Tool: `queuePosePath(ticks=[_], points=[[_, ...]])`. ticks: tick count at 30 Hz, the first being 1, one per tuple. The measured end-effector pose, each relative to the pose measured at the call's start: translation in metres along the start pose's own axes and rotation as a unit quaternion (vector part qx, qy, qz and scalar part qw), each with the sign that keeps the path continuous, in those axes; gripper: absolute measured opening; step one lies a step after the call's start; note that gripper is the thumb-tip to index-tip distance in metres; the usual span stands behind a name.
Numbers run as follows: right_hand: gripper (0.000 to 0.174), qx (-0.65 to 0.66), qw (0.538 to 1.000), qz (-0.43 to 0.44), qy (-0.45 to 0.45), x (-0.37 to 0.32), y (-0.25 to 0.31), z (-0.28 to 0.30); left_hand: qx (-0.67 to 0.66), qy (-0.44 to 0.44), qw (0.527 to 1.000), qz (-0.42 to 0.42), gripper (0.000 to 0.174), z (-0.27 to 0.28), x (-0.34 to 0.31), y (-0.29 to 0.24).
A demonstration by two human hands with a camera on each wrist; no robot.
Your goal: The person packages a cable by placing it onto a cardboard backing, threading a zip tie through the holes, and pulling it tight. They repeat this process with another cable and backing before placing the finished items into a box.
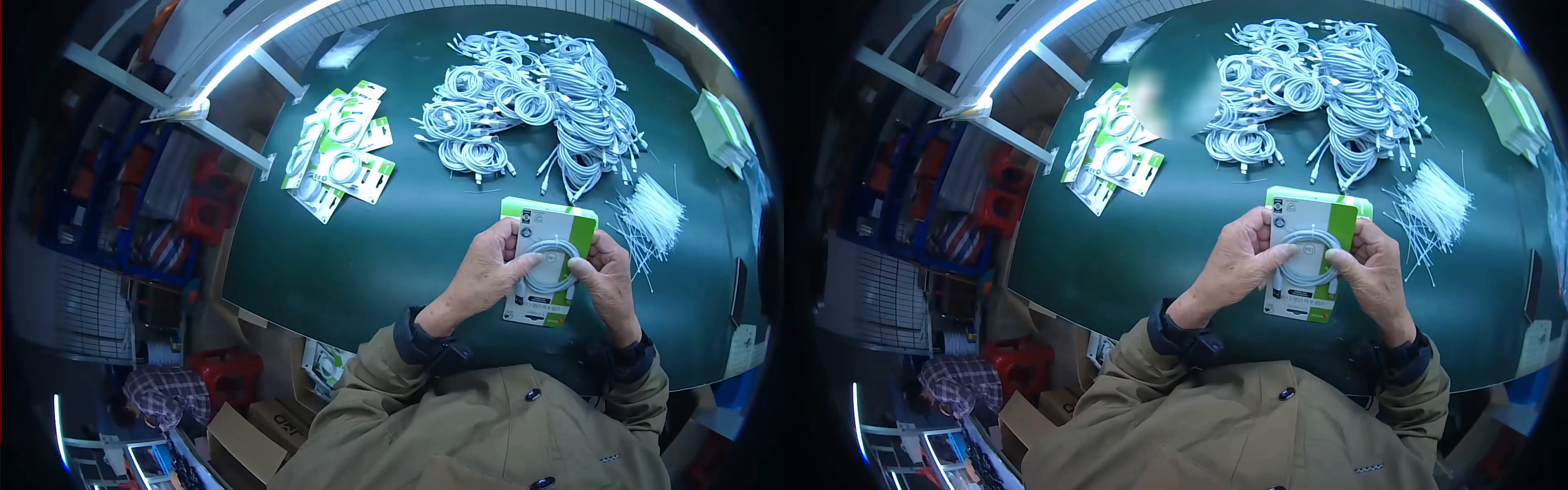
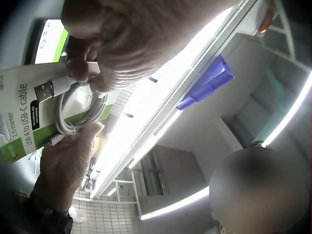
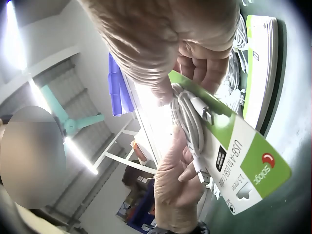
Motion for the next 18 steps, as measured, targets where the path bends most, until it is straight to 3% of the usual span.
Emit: queuePosePath(ticks=[4,5,8,11,14,18], points=[[0.034,0.010,0.999,0.003,-0.032,0.001,0.002,-0.002,-0.018,-0.067,0.998,-0.003,0.031,0.038,-0.007,-0.020],[0.032,-0.008,0.999,-0.006,-0.037,0.001,0.002,0.000,0.015,-0.123,0.992,-0.004,0.031,0.058,-0.009,-0.028],[0.026,-0.048,0.997,-0.028,-0.062,0.002,-0.002,0.008,-0.013,-0.282,0.956,-0.078,0.036,0.134,-0.013,-0.053],[0.025,-0.059,0.996,-0.047,-0.051,0.002,-0.005,0.008,-0.133,-0.314,0.924,-0.171,0.046,0.264,-0.011,-0.060],[0.021,-0.056,0.997,-0.042,-0.039,0.002,-0.007,0.005,-0.105,-0.435,0.889,-0.092,0.052,0.284,-0.017,-0.051],[0.018,-0.074,0.996,-0.038,-0.028,0.004,-0.011,0.004,0.030,-0.385,0.922,-0.041,0.055,0.273,-0.014,0.005]])
Point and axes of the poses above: each hand's wrist, its own x-axis towards the middle knuckle, its own z-axis out of the back of the hand, y = z × x, the point moved 7 cm from there along x, towards the middle knuckle, and after that the axes turned 2 degrees about -y, right-handed, at the moved point
